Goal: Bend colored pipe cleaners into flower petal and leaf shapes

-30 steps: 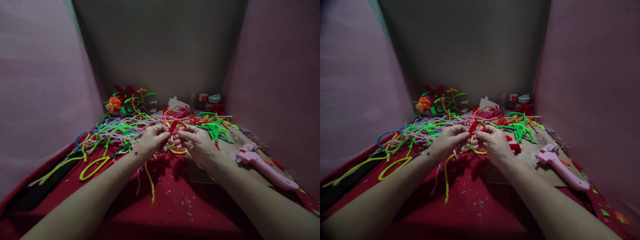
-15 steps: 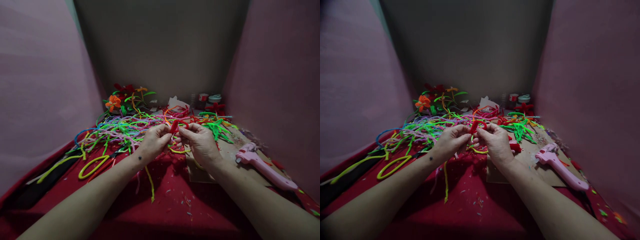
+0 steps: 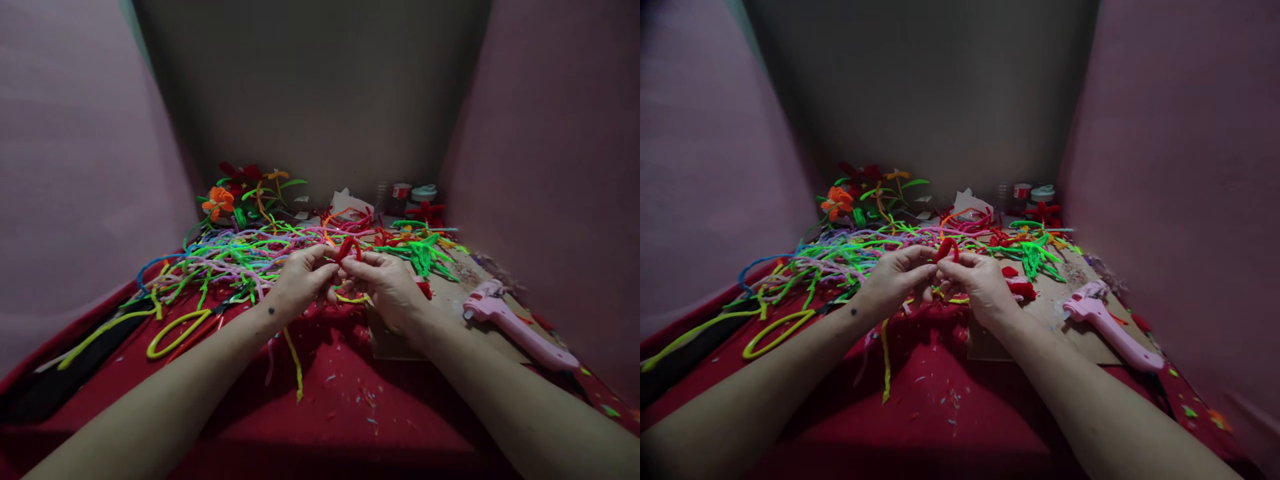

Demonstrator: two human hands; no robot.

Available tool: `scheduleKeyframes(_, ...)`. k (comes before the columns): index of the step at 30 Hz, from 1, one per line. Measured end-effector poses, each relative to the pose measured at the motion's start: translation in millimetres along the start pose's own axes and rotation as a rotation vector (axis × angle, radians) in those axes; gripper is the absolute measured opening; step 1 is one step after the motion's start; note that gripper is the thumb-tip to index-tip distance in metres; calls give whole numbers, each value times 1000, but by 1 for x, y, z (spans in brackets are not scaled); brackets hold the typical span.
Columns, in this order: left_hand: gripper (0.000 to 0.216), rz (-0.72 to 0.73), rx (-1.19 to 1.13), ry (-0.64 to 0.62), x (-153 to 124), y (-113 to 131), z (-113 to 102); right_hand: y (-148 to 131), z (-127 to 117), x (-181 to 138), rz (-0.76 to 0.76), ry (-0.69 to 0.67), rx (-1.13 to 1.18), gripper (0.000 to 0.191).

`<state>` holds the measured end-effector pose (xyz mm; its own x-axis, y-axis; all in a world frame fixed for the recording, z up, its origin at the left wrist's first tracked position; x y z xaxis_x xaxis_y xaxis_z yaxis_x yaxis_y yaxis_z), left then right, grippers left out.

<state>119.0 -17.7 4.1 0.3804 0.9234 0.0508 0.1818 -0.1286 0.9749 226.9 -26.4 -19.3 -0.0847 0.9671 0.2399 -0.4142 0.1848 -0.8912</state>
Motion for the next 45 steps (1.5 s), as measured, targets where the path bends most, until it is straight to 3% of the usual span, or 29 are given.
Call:
scheduleKeyframes(6, 13, -30, -55, -50, -1, 0, 3, -2, -5, -1, 8, 127, -19, 22)
scheduleKeyframes(11, 12, -30, -89, -64, -3, 2, 8, -1, -5, 0, -54, 92, -131, 24)
scheduleKeyframes(20, 2, -122, 5, -154, -2, -6, 15, -8, -11, 6, -78, 130, -7, 17)
scheduleKeyframes(27, 15, -69, 158, -175, -4, -3, 18, -6, -16, 6, -27, 201, 48, 19)
scheduleKeyframes(34, 14, -73, 161, -170, -5, -2, 17, -5, -18, 7, 0, 232, 109, 19)
scheduleKeyframes(45, 17, -178, -58, -224, -3, -5, 16, 1, -3, 6, 33, 65, 170, 17)
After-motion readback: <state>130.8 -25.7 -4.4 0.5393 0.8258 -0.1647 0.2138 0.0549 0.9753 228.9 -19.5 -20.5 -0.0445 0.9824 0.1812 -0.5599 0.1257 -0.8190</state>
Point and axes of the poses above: each hand's wrist, its own x-axis towards the middle knuckle, its own z-axis out of the palm, y = z × x, the point moved 7 cm from there along x, towards the middle knuckle, and after that the axes turned 5 degrees about -z, right-handed, at the moved point
